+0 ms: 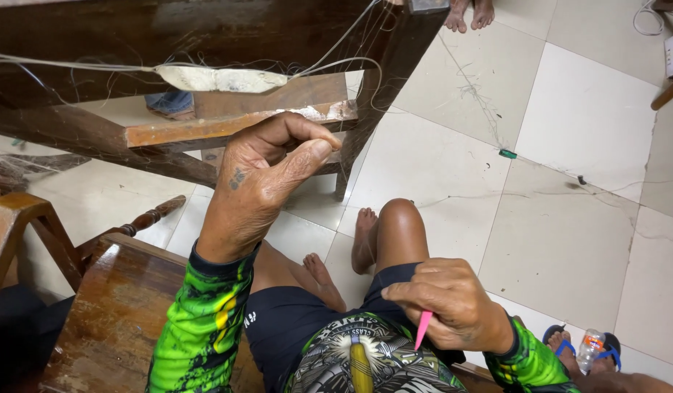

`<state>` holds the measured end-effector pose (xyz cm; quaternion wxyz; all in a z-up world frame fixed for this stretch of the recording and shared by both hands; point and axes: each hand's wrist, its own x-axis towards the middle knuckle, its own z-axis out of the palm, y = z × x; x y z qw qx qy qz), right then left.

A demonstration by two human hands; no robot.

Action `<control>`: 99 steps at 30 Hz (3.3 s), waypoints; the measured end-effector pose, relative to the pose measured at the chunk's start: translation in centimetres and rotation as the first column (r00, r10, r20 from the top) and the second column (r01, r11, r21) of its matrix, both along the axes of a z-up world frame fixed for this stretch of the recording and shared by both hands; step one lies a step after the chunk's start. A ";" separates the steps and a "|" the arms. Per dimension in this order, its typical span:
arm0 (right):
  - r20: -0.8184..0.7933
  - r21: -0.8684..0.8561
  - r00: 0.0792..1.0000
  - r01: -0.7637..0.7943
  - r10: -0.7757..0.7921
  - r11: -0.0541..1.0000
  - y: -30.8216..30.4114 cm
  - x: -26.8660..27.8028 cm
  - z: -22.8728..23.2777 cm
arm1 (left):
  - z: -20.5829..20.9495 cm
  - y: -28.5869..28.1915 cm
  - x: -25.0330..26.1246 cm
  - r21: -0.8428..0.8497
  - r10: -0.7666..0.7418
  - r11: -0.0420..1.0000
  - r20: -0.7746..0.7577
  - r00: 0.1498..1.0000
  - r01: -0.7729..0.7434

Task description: Repairing or weaving a fishing net using a pink shuttle tool and white thread on a wooden frame.

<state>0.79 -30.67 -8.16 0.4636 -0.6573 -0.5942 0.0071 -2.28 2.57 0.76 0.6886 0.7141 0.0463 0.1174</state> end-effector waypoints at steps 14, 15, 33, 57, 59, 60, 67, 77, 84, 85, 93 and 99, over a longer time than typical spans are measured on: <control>-0.037 -0.013 0.999 0.028 -0.029 1.000 -1.5 -0.2 -1.4 | 0.0 0.3 0.0 0.002 -0.005 1.000 -0.051 0.999 0.005; -0.013 -0.039 1.000 0.010 -0.011 0.999 -1.5 -0.2 -1.5 | 0.0 0.2 0.0 -0.006 -0.002 1.000 -0.047 0.999 0.002; -0.149 -0.056 0.987 0.054 -0.062 0.997 -3.3 -0.1 -0.6 | -2.9 -0.6 -1.2 -0.552 0.066 0.834 0.139 0.988 0.022; -0.059 -0.110 0.998 -0.043 0.037 0.993 -0.8 -1.7 -2.5 | -3.5 -0.9 -1.1 -0.510 -0.018 0.856 0.125 0.992 0.080; -0.049 -0.109 0.998 -0.033 0.028 0.994 -0.8 -1.7 -2.5 | -3.0 -0.9 -1.3 -0.465 -0.049 0.879 0.126 0.991 0.103; -0.049 -0.115 0.998 -0.033 0.028 0.993 -0.7 -1.6 -2.4 | -2.6 -0.9 -1.3 -0.337 -0.055 0.938 0.099 0.994 0.085; -0.037 -0.098 0.998 -0.051 0.047 0.994 -0.4 -2.1 -1.9 | -0.9 -1.2 -0.8 -0.182 -0.028 0.983 0.018 0.999 0.031; -0.003 -0.077 0.997 -0.081 0.081 0.994 0.2 -3.0 -1.5 | -1.5 -1.0 -0.2 -0.037 0.026 0.999 -0.042 0.999 -0.027; 0.025 -0.094 1.000 -0.016 0.019 0.995 0.8 -2.6 -3.8 | -1.1 -1.1 -0.5 -0.108 -0.074 0.991 0.021 0.997 0.076; 0.013 -0.070 1.000 0.022 -0.021 0.997 0.9 -2.5 -4.1 | -1.1 -1.1 -0.5 -0.089 -0.077 0.993 0.031 0.997 0.080; -0.546 -0.101 0.775 0.318 -0.320 0.943 -6.7 -0.3 -5.7 | -2.0 -1.0 -0.2 -0.053 -0.027 0.998 0.029 0.999 0.029; -0.965 0.238 0.247 0.679 0.090 0.694 -12.1 2.3 -8.0 | -3.2 -1.0 0.4 -0.198 -0.032 0.979 0.070 0.997 0.046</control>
